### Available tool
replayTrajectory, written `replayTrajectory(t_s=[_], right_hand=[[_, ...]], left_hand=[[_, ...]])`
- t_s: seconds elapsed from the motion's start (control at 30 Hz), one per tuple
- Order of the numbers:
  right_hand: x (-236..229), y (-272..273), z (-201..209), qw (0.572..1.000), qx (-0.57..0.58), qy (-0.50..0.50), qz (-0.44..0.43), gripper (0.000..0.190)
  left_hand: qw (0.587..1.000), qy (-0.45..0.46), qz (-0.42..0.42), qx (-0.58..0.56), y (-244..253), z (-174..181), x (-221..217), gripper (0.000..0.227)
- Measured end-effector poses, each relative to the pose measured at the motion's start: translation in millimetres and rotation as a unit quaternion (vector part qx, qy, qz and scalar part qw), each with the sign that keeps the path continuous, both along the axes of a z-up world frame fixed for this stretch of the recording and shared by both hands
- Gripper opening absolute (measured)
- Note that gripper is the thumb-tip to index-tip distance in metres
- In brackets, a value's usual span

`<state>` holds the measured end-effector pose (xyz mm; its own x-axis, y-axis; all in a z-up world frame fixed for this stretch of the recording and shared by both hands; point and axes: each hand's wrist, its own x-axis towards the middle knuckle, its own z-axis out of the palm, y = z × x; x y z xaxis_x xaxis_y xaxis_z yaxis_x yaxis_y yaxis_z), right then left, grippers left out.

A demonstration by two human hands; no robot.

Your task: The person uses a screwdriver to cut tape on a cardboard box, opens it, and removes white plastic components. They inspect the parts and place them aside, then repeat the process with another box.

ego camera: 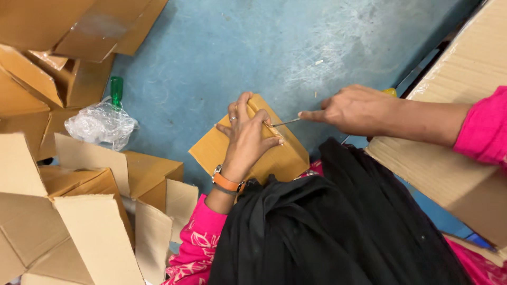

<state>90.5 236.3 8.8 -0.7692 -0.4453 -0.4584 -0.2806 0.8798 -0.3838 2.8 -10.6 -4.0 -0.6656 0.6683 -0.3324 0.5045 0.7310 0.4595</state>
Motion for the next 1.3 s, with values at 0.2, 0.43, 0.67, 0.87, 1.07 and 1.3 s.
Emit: replayTrajectory(t_s=[0.2, 0.43, 0.67, 0.87, 1.07, 1.3], right_hand=[[4.8, 1.8, 3.6, 0.995, 0.05, 0.004, 0.084, 0.09], [16.6, 2.9, 6.9, 1.0, 0.01, -0.019, 0.0, 0.073], [1.5, 5.0, 11.0, 0.997, -0.009, -0.048, -0.054, 0.06], [-14.2, 27.7, 20.7, 0.996, 0.004, -0.021, -0.088, 0.055], [-35.0, 50.3, 64.4, 0.974, 0.045, 0.136, -0.174, 0.056], [-28.9, 11.5, 81.4, 0.956, 0.029, 0.228, -0.181, 0.048]], left_hand=[[1.0, -0.005, 0.004, -0.009, 3.6, 0.8, -2.4, 0.052], [1.0, -0.03, -0.001, 0.001, -1.4, -2.3, -3.4, 0.046], [0.996, -0.086, -0.027, -0.019, -2.2, -1.2, -5.9, 0.036], [0.991, -0.029, -0.129, 0.018, -9.9, -26.6, -21.8, 0.034], [0.988, 0.095, 0.077, 0.096, 14.6, -42.2, -96.8, 0.036], [0.913, 0.294, 0.259, 0.116, 37.2, -61.4, -102.1, 0.038]])
